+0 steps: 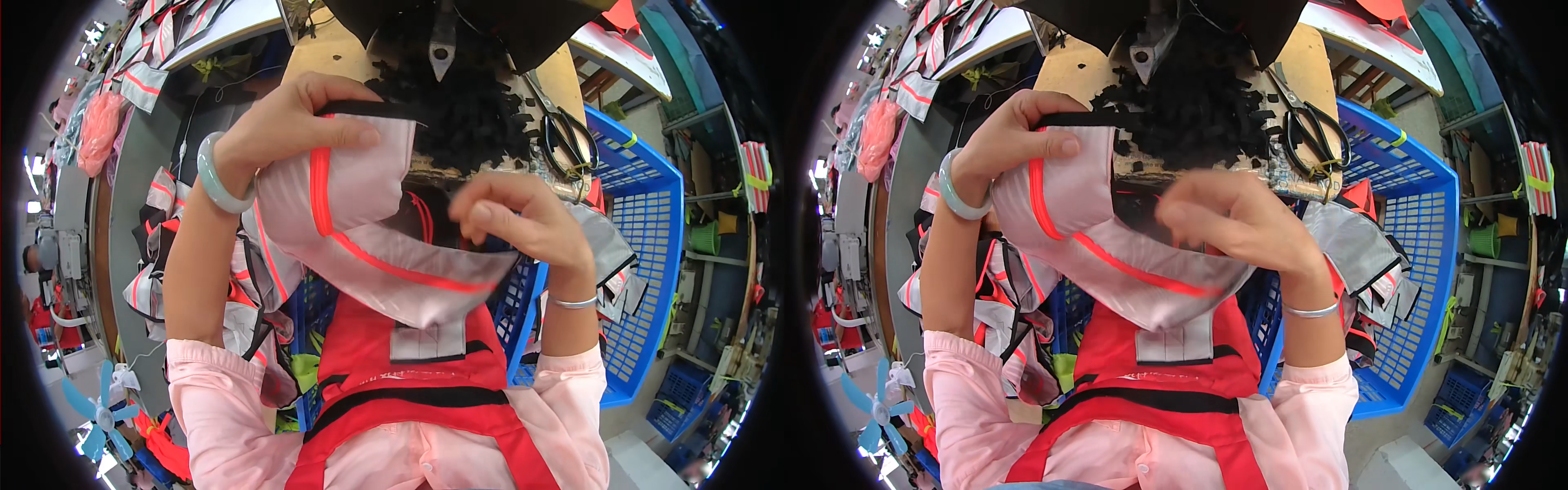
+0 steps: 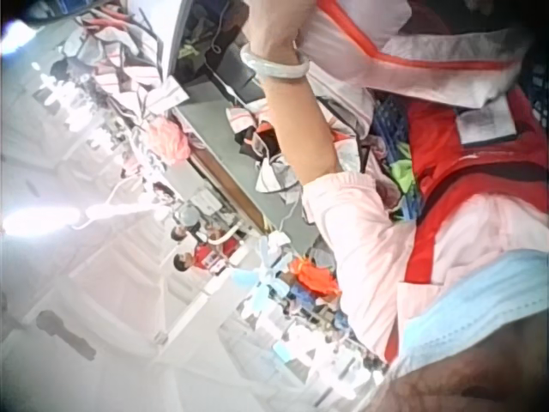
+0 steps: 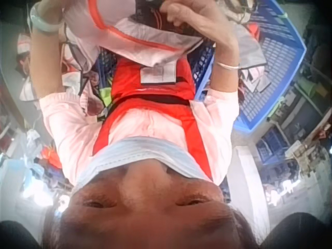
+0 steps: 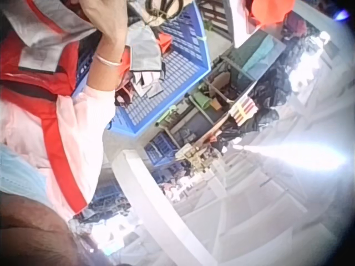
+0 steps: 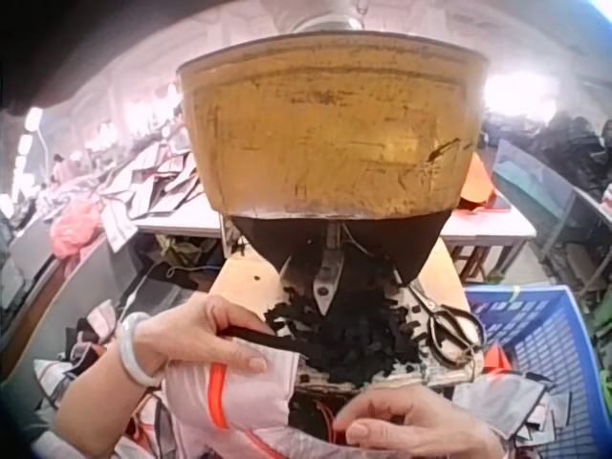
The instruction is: The person is sewing a grey and red insulated bag using a sewing machine. They pick up a bag from a pile, align the edges under the machine's presser foot, and sew along the seams. The person repeatedly adjusts the bag's position to stitch different sections, including the top opening and side panels.
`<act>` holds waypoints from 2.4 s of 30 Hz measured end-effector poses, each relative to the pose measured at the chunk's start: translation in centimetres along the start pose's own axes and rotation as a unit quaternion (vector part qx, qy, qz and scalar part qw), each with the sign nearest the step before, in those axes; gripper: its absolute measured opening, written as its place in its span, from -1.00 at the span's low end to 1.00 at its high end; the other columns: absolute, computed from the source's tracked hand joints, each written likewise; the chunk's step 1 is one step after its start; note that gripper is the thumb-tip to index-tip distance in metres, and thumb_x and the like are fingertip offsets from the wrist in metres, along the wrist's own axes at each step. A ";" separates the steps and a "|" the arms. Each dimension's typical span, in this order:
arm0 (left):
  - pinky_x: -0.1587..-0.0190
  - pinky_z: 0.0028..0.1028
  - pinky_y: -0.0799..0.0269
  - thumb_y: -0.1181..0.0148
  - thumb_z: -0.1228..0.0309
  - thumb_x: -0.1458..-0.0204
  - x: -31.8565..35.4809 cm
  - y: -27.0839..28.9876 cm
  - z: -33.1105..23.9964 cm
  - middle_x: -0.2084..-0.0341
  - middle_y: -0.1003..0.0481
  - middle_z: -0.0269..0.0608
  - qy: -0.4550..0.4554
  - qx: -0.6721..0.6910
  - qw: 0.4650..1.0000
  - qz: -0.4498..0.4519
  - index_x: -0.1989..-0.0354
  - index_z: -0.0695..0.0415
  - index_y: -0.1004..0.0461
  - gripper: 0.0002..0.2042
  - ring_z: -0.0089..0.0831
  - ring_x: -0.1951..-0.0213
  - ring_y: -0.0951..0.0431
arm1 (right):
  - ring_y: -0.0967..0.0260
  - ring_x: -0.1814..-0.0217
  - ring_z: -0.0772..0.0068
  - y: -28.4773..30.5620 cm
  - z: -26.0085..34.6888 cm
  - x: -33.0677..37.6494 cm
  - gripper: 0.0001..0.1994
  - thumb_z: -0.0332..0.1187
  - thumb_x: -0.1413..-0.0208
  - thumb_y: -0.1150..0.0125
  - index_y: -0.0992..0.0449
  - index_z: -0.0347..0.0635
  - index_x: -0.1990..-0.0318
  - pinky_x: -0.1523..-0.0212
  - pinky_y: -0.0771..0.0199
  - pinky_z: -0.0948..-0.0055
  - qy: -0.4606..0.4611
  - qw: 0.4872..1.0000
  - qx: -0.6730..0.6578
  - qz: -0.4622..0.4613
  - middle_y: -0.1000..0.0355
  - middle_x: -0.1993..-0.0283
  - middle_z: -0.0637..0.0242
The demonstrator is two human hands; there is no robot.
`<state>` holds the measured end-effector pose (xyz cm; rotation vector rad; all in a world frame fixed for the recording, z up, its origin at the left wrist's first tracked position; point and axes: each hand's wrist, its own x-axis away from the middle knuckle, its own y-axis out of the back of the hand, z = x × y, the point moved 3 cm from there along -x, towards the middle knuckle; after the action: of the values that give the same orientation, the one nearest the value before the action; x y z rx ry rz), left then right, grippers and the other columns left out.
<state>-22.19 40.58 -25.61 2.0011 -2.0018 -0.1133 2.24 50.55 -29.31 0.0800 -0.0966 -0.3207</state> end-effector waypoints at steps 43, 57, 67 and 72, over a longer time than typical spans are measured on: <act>0.14 -0.60 -0.44 -0.20 0.39 -0.07 -3.7 -0.6 1.2 0.28 -0.55 -0.28 0.053 0.178 0.982 -0.030 0.07 0.30 -0.48 -0.70 -0.60 0.28 -0.54 | -0.22 0.51 0.63 -0.2 -1.7 -8.3 -0.87 -0.36 -0.09 -0.15 -0.48 -0.24 0.32 0.46 -0.21 0.60 0.079 0.902 -0.382 -0.186 -0.33 0.46 0.45; 0.21 -0.58 -0.38 -0.09 0.28 -0.13 -3.2 -2.8 -0.4 0.41 -0.50 -0.29 0.041 -0.217 0.971 0.094 0.14 0.34 -0.44 -0.68 -0.58 0.35 -0.47 | -0.40 0.34 0.28 -3.2 1.2 -2.4 -0.92 -0.41 0.07 -0.11 -0.49 -0.17 0.41 0.31 -0.40 0.30 0.317 0.832 0.397 -0.223 -0.40 0.39 0.25; 0.23 -0.32 -0.40 0.07 0.29 -0.09 -2.0 -11.7 0.2 0.44 -0.50 -0.01 -0.056 -0.160 0.967 0.190 0.29 0.30 -0.46 -0.71 -0.13 0.36 -0.50 | -0.46 0.34 0.02 -12.3 -1.8 -1.7 -0.78 -0.37 0.08 -0.12 -0.54 -0.26 0.27 0.24 -0.42 0.14 0.231 0.804 0.546 -0.056 -0.46 0.36 0.06; 0.15 -0.27 -0.43 -0.13 0.18 -0.04 6.7 -10.1 4.6 0.28 -0.52 0.05 -0.052 -0.187 0.980 0.030 0.13 0.24 -0.48 -0.63 -0.02 0.20 -0.53 | -0.47 0.40 0.13 -7.4 -1.4 2.4 -0.83 -0.34 0.08 -0.15 -0.52 -0.16 0.31 0.37 -0.46 0.26 0.114 0.954 0.266 -0.076 -0.50 0.40 0.21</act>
<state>-13.52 32.98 -31.64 1.7242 -1.9263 -0.5479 2.37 42.82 -31.20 0.6617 0.0553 -0.4315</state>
